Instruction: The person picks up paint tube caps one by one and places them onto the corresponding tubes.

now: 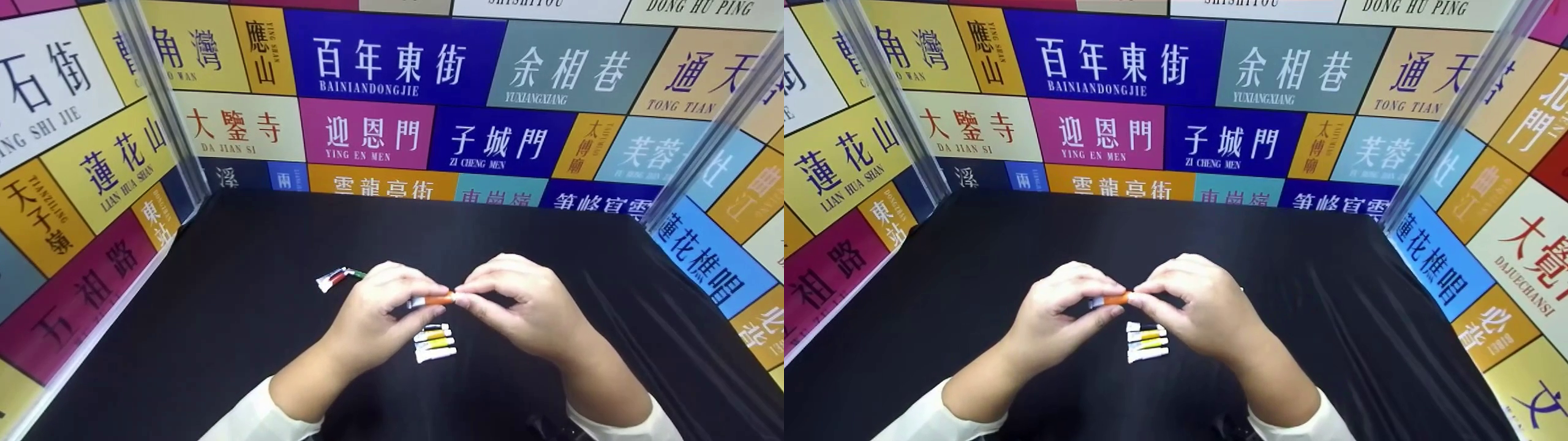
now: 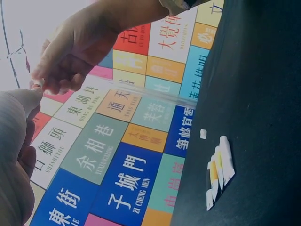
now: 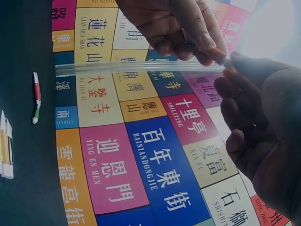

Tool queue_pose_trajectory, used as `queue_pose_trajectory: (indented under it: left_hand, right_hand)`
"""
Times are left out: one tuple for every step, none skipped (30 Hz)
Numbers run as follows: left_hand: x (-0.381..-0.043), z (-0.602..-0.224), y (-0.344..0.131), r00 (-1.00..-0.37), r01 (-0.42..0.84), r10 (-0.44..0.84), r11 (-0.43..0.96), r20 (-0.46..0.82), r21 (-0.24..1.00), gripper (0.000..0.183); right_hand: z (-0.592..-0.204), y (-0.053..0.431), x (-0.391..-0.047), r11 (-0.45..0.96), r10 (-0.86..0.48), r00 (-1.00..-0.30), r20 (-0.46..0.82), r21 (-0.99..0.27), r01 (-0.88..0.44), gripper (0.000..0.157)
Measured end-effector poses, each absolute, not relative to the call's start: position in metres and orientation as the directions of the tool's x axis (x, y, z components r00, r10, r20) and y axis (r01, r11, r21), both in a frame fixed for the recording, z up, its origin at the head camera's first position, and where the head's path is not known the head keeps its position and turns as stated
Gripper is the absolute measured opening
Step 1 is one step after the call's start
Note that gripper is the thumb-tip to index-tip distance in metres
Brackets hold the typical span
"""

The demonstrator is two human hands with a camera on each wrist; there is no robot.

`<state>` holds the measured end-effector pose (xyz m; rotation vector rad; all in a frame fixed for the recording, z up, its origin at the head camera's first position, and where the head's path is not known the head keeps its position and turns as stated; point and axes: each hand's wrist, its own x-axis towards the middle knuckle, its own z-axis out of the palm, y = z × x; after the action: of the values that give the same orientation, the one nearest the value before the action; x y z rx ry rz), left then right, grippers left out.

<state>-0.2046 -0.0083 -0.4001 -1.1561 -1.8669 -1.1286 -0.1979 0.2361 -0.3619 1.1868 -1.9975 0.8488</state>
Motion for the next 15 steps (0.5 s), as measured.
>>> queue_pose_trajectory:
  left_hand:
    - [-0.2044, -0.4001, -0.0081, -0.390, 0.917, 0.347, 0.235, 0.853, 0.323, 0.025]
    - [-0.2044, -0.4003, -0.0080, -0.389, 0.917, 0.348, 0.235, 0.853, 0.322, 0.024]
    - [-0.2043, -0.4004, -0.0079, -0.387, 0.918, 0.349, 0.234, 0.853, 0.321, 0.024]
    - [-0.2043, -0.4006, -0.0078, -0.386, 0.918, 0.351, 0.233, 0.853, 0.320, 0.023]
    - [-0.2043, -0.4008, -0.0079, -0.386, 0.919, 0.352, 0.232, 0.853, 0.320, 0.023]
    - [-0.2042, -0.4010, -0.0079, -0.388, 0.918, 0.353, 0.230, 0.852, 0.322, 0.023]
    - [-0.2045, -0.4012, -0.0080, -0.387, 0.918, 0.353, 0.230, 0.852, 0.322, 0.022]
    - [-0.2048, -0.4014, -0.0081, -0.386, 0.919, 0.352, 0.229, 0.853, 0.321, 0.022]
    - [-0.2050, -0.4016, -0.0082, -0.386, 0.919, 0.350, 0.228, 0.853, 0.322, 0.022]
    - [-0.2053, -0.4016, -0.0083, -0.386, 0.919, 0.348, 0.226, 0.854, 0.323, 0.021]
    - [-0.2055, -0.4017, -0.0084, -0.388, 0.918, 0.345, 0.225, 0.855, 0.326, 0.021]
    - [-0.2058, -0.4019, -0.0083, -0.391, 0.917, 0.342, 0.224, 0.854, 0.330, 0.021]
    - [-0.2060, -0.4020, -0.0083, -0.396, 0.915, 0.337, 0.226, 0.854, 0.335, 0.021]
    - [-0.2061, -0.4023, -0.0084, -0.401, 0.912, 0.332, 0.227, 0.854, 0.341, 0.021]
    - [-0.2062, -0.4026, -0.0084, -0.405, 0.910, 0.324, 0.229, 0.855, 0.345, 0.021]
  right_hand:
    - [-0.3620, 0.2363, -0.1978, 0.389, -0.480, -0.388, 0.787, -0.205, -0.898, 0.009]
    - [-0.3621, 0.2366, -0.1976, 0.400, -0.482, -0.400, 0.779, -0.210, -0.892, 0.011]
    - [-0.3621, 0.2368, -0.1974, 0.412, -0.485, -0.413, 0.771, -0.216, -0.885, 0.012]
    - [-0.3621, 0.2371, -0.1973, 0.422, -0.489, -0.422, 0.763, -0.216, -0.880, 0.013]
    - [-0.3620, 0.2374, -0.1973, 0.431, -0.495, -0.425, 0.758, -0.211, -0.877, 0.013]
    - [-0.3617, 0.2377, -0.1971, 0.442, -0.496, -0.439, 0.749, -0.217, -0.870, 0.014]
    - [-0.3614, 0.2382, -0.1968, 0.452, -0.498, -0.448, 0.743, -0.218, -0.865, 0.014]
    - [-0.3612, 0.2386, -0.1966, 0.458, -0.498, -0.450, 0.741, -0.216, -0.863, 0.014]
    - [-0.3610, 0.2388, -0.1965, 0.458, -0.496, -0.452, 0.742, -0.219, -0.862, 0.014]
    - [-0.3609, 0.2393, -0.1963, 0.457, -0.491, -0.451, 0.745, -0.221, -0.862, 0.015]
    - [-0.3606, 0.2395, -0.1958, 0.455, -0.482, -0.456, 0.748, -0.231, -0.860, 0.017]
    - [-0.3604, 0.2398, -0.1951, 0.454, -0.471, -0.463, 0.751, -0.244, -0.857, 0.020]
    - [-0.3601, 0.2399, -0.1945, 0.450, -0.462, -0.461, 0.758, -0.248, -0.858, 0.023]
    - [-0.3598, 0.2398, -0.1942, 0.441, -0.456, -0.452, 0.767, -0.246, -0.863, 0.028]
    - [-0.3594, 0.2394, -0.1940, 0.429, -0.451, -0.439, 0.777, -0.242, -0.870, 0.032]
